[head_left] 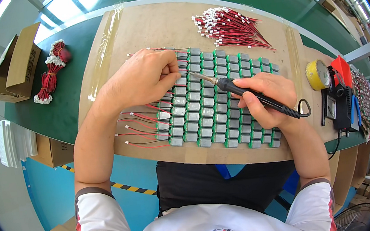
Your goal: The person solders red and white wires onto small electronic components arranged on a cardboard base, using a soldering iron and solder wire.
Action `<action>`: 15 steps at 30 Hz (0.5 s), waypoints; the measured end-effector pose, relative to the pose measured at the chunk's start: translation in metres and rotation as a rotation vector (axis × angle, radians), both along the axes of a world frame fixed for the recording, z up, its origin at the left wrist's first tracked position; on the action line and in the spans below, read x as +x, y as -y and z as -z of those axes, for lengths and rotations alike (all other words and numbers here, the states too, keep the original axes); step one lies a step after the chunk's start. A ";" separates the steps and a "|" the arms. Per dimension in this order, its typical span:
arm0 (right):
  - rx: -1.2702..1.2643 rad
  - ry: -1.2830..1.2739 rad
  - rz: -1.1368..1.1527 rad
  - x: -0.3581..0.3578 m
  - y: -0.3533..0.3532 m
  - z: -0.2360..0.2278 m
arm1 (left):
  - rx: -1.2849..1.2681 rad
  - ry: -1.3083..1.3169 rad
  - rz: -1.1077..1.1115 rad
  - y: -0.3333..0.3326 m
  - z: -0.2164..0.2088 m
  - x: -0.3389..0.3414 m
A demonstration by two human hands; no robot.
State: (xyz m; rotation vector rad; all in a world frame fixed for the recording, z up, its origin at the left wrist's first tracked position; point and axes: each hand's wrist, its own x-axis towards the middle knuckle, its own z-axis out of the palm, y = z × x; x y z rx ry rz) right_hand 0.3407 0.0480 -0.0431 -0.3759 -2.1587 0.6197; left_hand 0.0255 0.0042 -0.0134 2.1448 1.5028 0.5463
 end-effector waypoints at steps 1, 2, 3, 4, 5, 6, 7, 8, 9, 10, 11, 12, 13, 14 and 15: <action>-0.001 0.002 0.001 0.000 0.000 0.000 | 0.003 -0.005 0.009 0.000 0.000 0.000; -0.002 0.004 0.001 0.000 0.000 0.000 | -0.001 -0.004 0.001 0.000 0.000 0.000; -0.002 0.004 0.002 0.000 0.000 0.000 | -0.001 -0.006 0.002 0.000 0.000 0.000; 0.001 0.004 0.002 0.000 0.000 0.000 | 0.004 -0.007 0.012 0.000 0.000 0.000; 0.003 0.004 0.003 0.000 0.000 0.000 | 0.000 -0.008 0.003 0.000 0.000 0.000; 0.004 0.004 0.003 0.000 0.000 0.000 | 0.002 -0.006 0.006 0.000 0.000 0.000; 0.003 0.003 0.001 0.000 0.000 0.000 | 0.011 -0.003 0.019 0.000 0.000 0.000; 0.002 0.003 -0.001 0.000 0.000 0.000 | 0.005 -0.005 0.009 0.000 0.000 0.000; 0.002 0.003 0.000 0.000 0.000 0.000 | 0.007 -0.009 0.008 0.000 0.000 0.000; 0.003 0.000 -0.001 0.000 0.000 0.000 | 0.012 -0.012 0.016 0.000 0.000 0.000; 0.003 -0.003 -0.001 0.000 0.000 0.000 | 0.010 -0.013 0.009 0.000 0.000 0.000; 0.004 -0.003 -0.001 0.000 0.000 0.000 | 0.010 -0.013 0.006 0.000 0.001 0.000; 0.008 -0.003 -0.001 0.000 0.000 0.000 | 0.015 -0.008 0.014 0.001 0.001 0.000; 0.013 -0.004 -0.002 0.000 0.000 0.000 | 0.009 -0.013 0.004 0.001 0.002 0.000; 0.013 -0.004 -0.001 0.000 0.000 0.000 | 0.018 -0.014 0.005 0.001 0.003 -0.001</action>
